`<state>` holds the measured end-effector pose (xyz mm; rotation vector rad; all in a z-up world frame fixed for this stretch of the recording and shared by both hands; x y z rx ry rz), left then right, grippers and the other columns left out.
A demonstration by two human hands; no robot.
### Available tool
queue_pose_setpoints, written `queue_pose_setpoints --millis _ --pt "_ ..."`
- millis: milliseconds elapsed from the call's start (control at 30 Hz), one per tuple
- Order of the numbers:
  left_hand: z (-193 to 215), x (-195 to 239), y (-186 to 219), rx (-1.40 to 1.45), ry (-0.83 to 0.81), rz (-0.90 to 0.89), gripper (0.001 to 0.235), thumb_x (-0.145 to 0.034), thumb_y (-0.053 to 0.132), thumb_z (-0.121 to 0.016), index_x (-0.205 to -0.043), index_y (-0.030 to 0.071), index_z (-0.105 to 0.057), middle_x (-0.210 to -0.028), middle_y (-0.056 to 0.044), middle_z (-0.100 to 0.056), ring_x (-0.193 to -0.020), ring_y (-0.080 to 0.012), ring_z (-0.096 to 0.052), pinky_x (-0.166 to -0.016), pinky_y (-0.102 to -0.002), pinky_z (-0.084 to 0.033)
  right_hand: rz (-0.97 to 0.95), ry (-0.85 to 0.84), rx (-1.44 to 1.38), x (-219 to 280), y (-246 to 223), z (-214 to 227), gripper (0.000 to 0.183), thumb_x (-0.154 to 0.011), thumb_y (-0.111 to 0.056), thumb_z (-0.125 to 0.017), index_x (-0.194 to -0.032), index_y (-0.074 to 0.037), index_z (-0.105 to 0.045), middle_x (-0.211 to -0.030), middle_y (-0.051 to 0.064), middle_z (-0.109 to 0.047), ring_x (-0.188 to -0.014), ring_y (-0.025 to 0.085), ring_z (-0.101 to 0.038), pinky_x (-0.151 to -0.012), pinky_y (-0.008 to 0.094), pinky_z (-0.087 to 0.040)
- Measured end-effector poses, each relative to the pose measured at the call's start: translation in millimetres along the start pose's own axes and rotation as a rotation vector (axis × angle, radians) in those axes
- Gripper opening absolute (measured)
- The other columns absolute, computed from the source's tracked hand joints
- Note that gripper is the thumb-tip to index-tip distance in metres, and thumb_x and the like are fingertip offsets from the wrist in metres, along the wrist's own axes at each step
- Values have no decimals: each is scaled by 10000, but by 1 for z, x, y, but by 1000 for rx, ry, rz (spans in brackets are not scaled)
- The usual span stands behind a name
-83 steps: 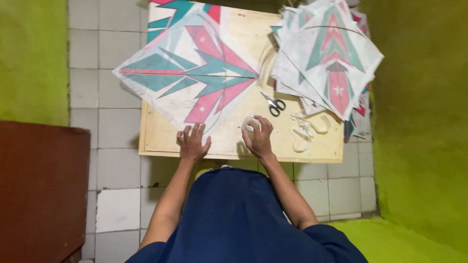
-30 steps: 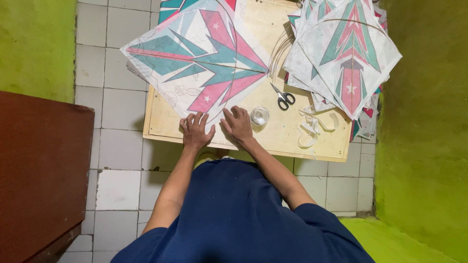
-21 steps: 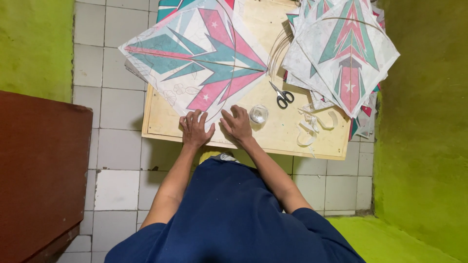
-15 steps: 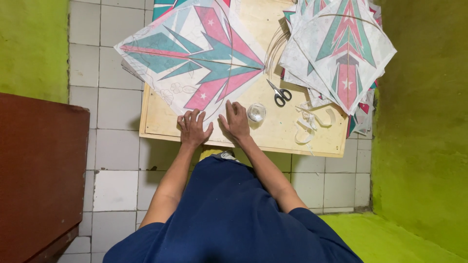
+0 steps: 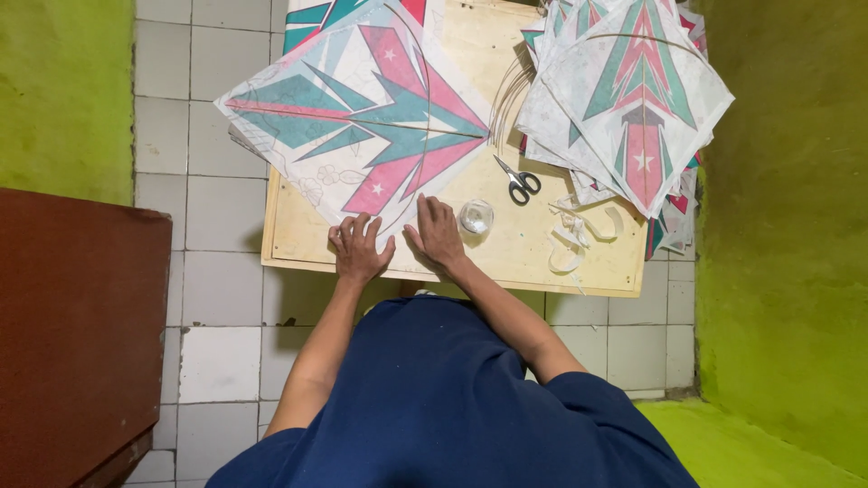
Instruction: Assembling kites by applying glue to the paper edges and folding them over the bamboo frame
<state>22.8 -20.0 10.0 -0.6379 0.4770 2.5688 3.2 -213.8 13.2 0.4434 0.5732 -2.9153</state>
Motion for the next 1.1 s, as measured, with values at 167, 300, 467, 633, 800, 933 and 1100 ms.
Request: queue_pose_setpoints --millis 167,300,467,633,800,933,1100 --pt "2 -1 -2 -21 47 14 391 -830 525 -677 -1047 204 -727 -1141 -27 -593 -1134 -243 -474 -926 -481 -299 74 -5 32 -3 -9 12 577 -1014 -509 -459 -1427 -114 -540 -1191 159 -465 -1071 380 -507 -901 476 -477" --pt "5 0 -2 -30 65 42 372 -832 533 -677 -1001 204 -723 -1140 -20 -589 -1129 -240 -477 -915 -479 -313 50 15 51 1 -5 5 561 -1028 -485 -464 -1390 -71 -575 -1205 175 -482 -1092 384 -522 -924 459 -476" --pt "8 0 0 -29 84 66 357 -823 528 -691 -929 188 -698 -1131 -30 -590 -1121 -251 -487 -915 -491 -325 36 92 -17 8 -12 7 627 -1023 -434 -536 -1467 7 -492 -1263 242 -488 -1143 427 -537 -987 492 -473" --pt "4 7 -9 -31 135 157 376 -863 554 -646 -839 179 -628 -1120 -51 -577 -1097 -283 -501 -895 -531 -355 135 130 -34 34 -38 52 582 -952 -338 -664 -1464 -88 -546 -1325 184 -500 -1229 366 -506 -1078 461 -416" --pt "3 5 -11 -15 209 159 425 -929 619 -570 -850 205 -625 -1089 -31 -591 -1071 -268 -541 -896 -513 -362 -160 243 99 36 6 94 462 -878 -401 -772 -1265 -185 -637 -1373 125 -474 -1260 333 -458 -1059 463 -365" --pt "9 5 -7 15 239 121 451 -943 644 -539 -885 211 -650 -1084 -27 -605 -1057 -258 -550 -903 -492 -359 -402 1 78 29 31 116 489 -861 -453 -801 -1232 -171 -651 -1480 168 -381 -1339 436 -380 -1017 605 -406" --pt "6 7 -8 -47 250 116 490 -927 698 -502 -1026 255 -684 -1147 1 -649 -1108 -236 -567 -923 -475 -336 -458 -325 186 18 44 111 438 -843 -485 -768 -1190 -217 -755 -1541 161 -440 -1379 443 -393 -1030 628 -424"
Point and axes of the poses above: each hand's wrist, its own x-axis away from the middle knuckle, its own z-axis out of the back of the hand, y = z × x, the point moved 3 cm from there along -x, towards the middle knuckle
